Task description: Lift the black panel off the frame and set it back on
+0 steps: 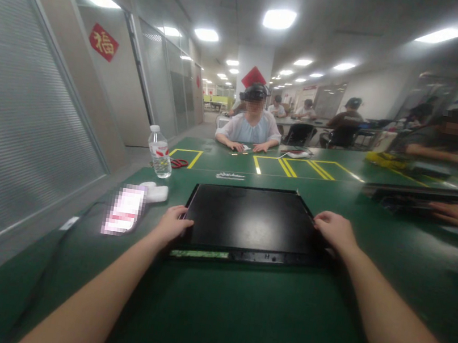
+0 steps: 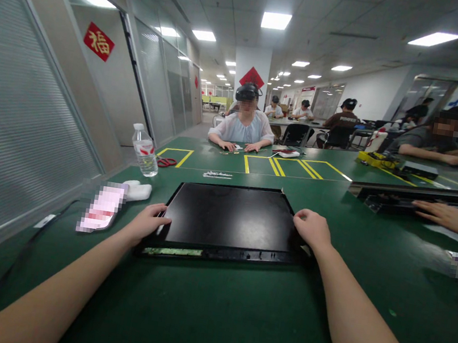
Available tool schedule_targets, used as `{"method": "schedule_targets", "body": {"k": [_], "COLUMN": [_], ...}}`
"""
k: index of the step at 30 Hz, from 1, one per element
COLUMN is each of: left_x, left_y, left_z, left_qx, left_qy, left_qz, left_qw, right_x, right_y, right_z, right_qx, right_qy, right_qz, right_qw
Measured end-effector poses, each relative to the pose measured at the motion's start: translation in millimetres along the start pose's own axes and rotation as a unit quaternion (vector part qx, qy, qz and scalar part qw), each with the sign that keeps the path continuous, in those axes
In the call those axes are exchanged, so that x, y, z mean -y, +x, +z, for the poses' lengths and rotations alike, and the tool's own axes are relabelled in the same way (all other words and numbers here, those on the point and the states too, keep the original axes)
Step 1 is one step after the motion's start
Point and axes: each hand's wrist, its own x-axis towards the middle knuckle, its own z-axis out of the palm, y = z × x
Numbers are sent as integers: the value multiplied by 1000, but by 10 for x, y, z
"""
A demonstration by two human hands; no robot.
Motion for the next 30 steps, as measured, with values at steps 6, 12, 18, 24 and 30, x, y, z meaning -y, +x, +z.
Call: {"method": "schedule_targets", "body": {"k": [6, 12, 18, 24, 30], "left_x": [-37, -22, 3, 14, 32], "left_y": [-25, -10, -8, 7, 24], "left_z": [-12, -3, 10, 15, 19], "left_qx": [8, 4, 10, 12, 19], "left_qy": [-22, -14, -3, 10, 46], "left_qz": [-14, -7, -15, -3, -1], "left_qw": [1000, 1000, 1000, 1000, 999], "right_x": [12, 47, 47, 67, 104], "right_y": [-13, -31, -29, -45, -72], "right_z": [-1, -13, -19, -22, -30], "right_qx": [-7, -18, -8, -8, -7], "right_qy": [-2, -15, -18, -39, -55], "right_qz": [1, -5, -4, -10, -8], "right_qw": [1000, 1000, 1000, 999, 998]}}
